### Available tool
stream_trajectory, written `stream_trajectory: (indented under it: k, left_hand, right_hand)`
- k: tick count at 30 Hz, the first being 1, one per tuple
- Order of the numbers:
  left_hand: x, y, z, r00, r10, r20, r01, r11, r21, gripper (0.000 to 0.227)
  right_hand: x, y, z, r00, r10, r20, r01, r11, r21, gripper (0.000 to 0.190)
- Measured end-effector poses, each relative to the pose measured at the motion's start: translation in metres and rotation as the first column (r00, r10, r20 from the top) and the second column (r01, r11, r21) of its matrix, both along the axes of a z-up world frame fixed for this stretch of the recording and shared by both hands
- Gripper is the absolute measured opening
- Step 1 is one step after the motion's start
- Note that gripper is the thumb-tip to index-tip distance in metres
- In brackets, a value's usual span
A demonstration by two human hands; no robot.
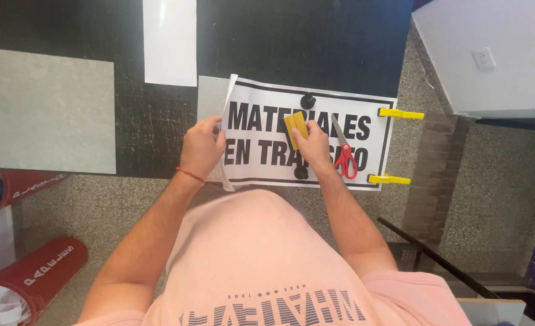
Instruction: The person unrolls a laminated sign reading MATERIALES EN TRÁNSITO and places it on a glass panel. They smooth the surface, secure it with magnets and yellow clips, then use scissors to trim excess backing film. Finally, they use a yellow squeegee to press the sign firmly onto the glass.
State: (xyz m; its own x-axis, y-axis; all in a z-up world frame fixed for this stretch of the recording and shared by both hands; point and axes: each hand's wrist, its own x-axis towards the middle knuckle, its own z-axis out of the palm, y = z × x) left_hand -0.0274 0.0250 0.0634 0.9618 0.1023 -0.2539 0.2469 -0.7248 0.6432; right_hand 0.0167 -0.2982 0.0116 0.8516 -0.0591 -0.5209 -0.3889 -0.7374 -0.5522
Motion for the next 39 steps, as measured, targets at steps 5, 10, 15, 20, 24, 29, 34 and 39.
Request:
stream_trajectory:
  k: [5,10,15,20,24,29,34,39]
  left_hand:
    - [0.003,0.0,0.0,1.0,0.003,0.018,-0.003,1.0,-0.015,0.037]
    - [0.005,0.0,0.007,1.0,0.008,0.011,-0.008,0.999,-0.045,0.035]
    - [0.005,0.0,0.003,1.0,0.021,0.005,-0.02,0.996,-0.082,0.035]
    - [0.009,-0.001,-0.003,1.0,0.011,-0.003,-0.011,0.997,-0.071,0.035]
    - [0.011,0.001,-0.011,1.0,0.0,-0.015,-0.002,0.997,-0.074,0.035]
    - [0.011,0.002,-0.018,1.0,-0.008,-0.02,0.007,0.998,-0.06,0.035]
    - [0.01,0.003,-0.019,0.999,-0.033,-0.022,0.032,0.999,-0.032,0.036]
    - [0.011,0.01,-0.018,0.999,-0.028,-0.015,0.027,0.999,-0.032,0.035]
  right_hand:
    - [0.005,0.015,-0.012,0.99,0.14,-0.036,-0.143,0.985,-0.099,0.05]
    - [0.009,0.043,0.016,0.982,0.17,-0.079,-0.172,0.985,-0.017,0.052]
    - [0.011,0.07,0.018,0.975,0.209,-0.078,-0.21,0.978,-0.013,0.052]
    - [0.013,0.09,0.016,0.971,0.227,-0.071,-0.227,0.974,0.006,0.049]
    - [0.014,0.1,0.021,0.966,0.248,-0.067,-0.246,0.968,0.043,0.054]
    - [0.014,0.108,0.015,0.96,0.276,-0.045,-0.273,0.96,0.06,0.054]
    - [0.011,0.118,0.022,0.975,0.192,-0.108,-0.184,0.98,0.081,0.044]
    - [-0.01,0.082,-0.016,0.903,0.234,0.36,-0.254,0.967,0.008,0.027]
